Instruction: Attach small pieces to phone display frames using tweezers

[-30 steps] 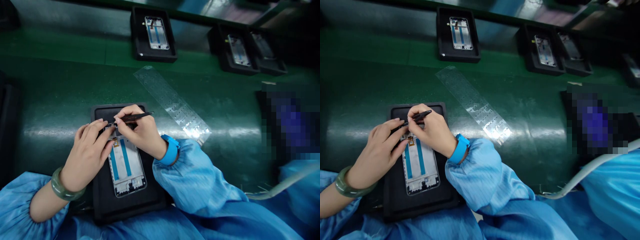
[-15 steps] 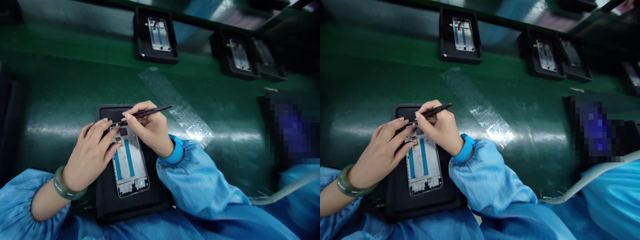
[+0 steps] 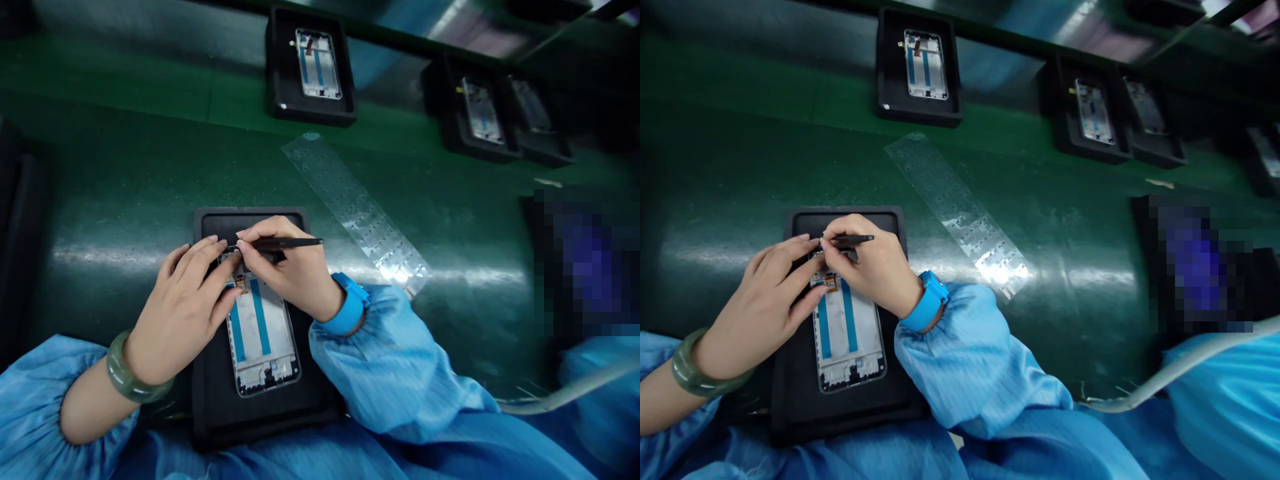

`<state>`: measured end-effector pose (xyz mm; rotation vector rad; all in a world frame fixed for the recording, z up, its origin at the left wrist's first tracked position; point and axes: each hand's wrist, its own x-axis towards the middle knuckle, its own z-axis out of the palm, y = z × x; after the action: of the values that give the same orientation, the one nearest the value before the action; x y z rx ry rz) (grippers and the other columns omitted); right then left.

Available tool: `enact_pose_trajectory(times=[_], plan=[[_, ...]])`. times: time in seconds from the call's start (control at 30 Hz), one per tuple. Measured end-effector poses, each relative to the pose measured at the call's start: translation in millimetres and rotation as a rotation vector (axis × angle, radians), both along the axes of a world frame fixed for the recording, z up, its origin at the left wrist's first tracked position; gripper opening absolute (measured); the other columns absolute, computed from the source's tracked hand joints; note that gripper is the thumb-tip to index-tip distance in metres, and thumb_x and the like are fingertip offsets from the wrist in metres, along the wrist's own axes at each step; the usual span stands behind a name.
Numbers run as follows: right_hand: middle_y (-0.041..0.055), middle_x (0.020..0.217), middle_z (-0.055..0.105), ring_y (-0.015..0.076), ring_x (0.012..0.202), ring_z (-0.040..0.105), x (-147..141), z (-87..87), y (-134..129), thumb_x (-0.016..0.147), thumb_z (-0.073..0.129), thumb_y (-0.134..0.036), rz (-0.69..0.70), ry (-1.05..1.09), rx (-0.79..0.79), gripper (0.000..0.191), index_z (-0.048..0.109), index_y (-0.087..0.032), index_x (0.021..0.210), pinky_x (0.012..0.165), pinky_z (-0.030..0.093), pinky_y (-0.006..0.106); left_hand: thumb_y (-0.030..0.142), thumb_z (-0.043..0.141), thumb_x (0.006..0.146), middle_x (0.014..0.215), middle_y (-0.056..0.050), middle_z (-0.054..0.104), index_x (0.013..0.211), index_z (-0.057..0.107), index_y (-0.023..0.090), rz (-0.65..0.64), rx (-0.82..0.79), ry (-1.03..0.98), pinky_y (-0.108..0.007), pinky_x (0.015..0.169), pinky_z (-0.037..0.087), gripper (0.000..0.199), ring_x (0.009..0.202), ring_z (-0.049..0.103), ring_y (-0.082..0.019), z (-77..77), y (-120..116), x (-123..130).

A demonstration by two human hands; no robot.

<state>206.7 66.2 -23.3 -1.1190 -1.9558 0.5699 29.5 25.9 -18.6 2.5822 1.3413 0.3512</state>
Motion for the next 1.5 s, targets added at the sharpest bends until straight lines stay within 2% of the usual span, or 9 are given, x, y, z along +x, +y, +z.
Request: enact_pose_trajectory(times=[0.27,0.53,0.77,0.97,1.07,1.13,1.27,1.4,1.5], plan=[[-0.0015,0.084,0.066,0.0102,0.081,0.064,-2.4,0.5,-0.4,0.085,0.057,-0.018,0.012,-0.067,0.038,0.004,0.054,-0.021,0.086,0.073,0.050,0.021,0.028,0.044,0.091,0.127,-0.015,0.051,0.124,0.049,0.012,0.006,0.009,0.006,-0.048,0.100,0.037,0.037,0.127,0.040,-0.028,0.0,0.0,0.5],[-0.0013,0.085,0.065,0.0103,0.081,0.063,-3.1,4.4,1.2,0.085,0.056,-0.019,-0.001,-0.063,0.008,0.002,0.055,-0.020,0.086,0.073,0.050,0.021,0.027,0.044,0.090,0.125,-0.015,0.051,0.122,0.051,0.012,0.008,0.024,0.004,-0.048,0.098,0.040,0.036,0.125,0.042,-0.029,1.8,-0.1,2.6],[0.0002,0.086,0.064,0.0106,0.076,0.064,-8.6,5.2,2.2,0.085,0.054,-0.020,-0.040,-0.018,-0.064,0.002,0.054,-0.019,0.085,0.071,0.053,0.022,0.027,0.046,0.089,0.125,-0.016,0.051,0.124,0.050,0.010,0.038,0.034,0.029,-0.047,0.097,0.043,0.039,0.122,0.045,-0.030,3.8,-1.1,4.3],[-0.0017,0.079,0.060,0.0080,0.064,0.061,-0.8,5.7,3.3,0.083,0.055,-0.019,-0.089,0.108,-0.158,0.003,0.053,-0.019,0.081,0.058,0.053,0.019,0.029,0.045,0.090,0.125,-0.015,0.052,0.125,0.050,0.011,0.036,0.037,0.027,-0.045,0.097,0.043,0.040,0.123,0.045,-0.029,2.5,-2.3,3.0],[-0.0016,0.080,0.060,0.0076,0.063,0.061,0.5,5.3,4.5,0.084,0.054,-0.020,-0.071,0.113,-0.181,0.003,0.053,-0.019,0.082,0.058,0.052,0.019,0.029,0.045,0.090,0.125,-0.015,0.052,0.126,0.050,0.012,0.043,0.024,0.030,-0.045,0.097,0.043,0.040,0.123,0.044,-0.028,2.4,-2.1,3.0],[-0.0006,0.081,0.061,0.0088,0.068,0.061,-0.6,4.4,5.1,0.084,0.054,-0.021,-0.056,0.067,-0.144,0.002,0.053,-0.019,0.082,0.063,0.053,0.020,0.029,0.045,0.090,0.125,-0.015,0.052,0.125,0.049,0.012,0.043,0.028,0.032,-0.045,0.098,0.042,0.039,0.124,0.044,-0.028,2.3,-1.4,3.1],[0.0018,0.081,0.063,0.0122,0.077,0.061,-4.3,2.2,2.1,0.085,0.050,-0.018,-0.005,-0.098,0.028,0.004,0.054,-0.019,0.083,0.071,0.051,0.023,0.028,0.044,0.090,0.128,-0.015,0.051,0.124,0.049,0.012,0.026,0.087,0.044,-0.045,0.098,0.042,0.038,0.125,0.043,-0.028,0.1,-2.9,2.9],[0.0026,0.080,0.063,0.0127,0.075,0.061,-6.1,-1.2,-1.5,0.085,0.047,-0.018,0.048,-0.209,0.120,0.007,0.054,-0.018,0.084,0.068,0.049,0.023,0.028,0.041,0.092,0.128,-0.016,0.052,0.122,0.050,0.011,0.006,0.186,0.066,-0.048,0.097,0.042,0.036,0.126,0.042,-0.030,-9.7,-7.2,0.2],[0.0030,0.081,0.064,0.0125,0.074,0.062,-4.4,-3.0,1.4,0.085,0.048,-0.021,0.022,-0.178,0.112,0.006,0.053,-0.018,0.085,0.068,0.050,0.023,0.028,0.039,0.092,0.128,-0.016,0.053,0.122,0.051,0.012,-0.019,0.262,0.077,-0.050,0.096,0.043,0.036,0.126,0.043,-0.031,-18.4,-6.7,-1.7]])
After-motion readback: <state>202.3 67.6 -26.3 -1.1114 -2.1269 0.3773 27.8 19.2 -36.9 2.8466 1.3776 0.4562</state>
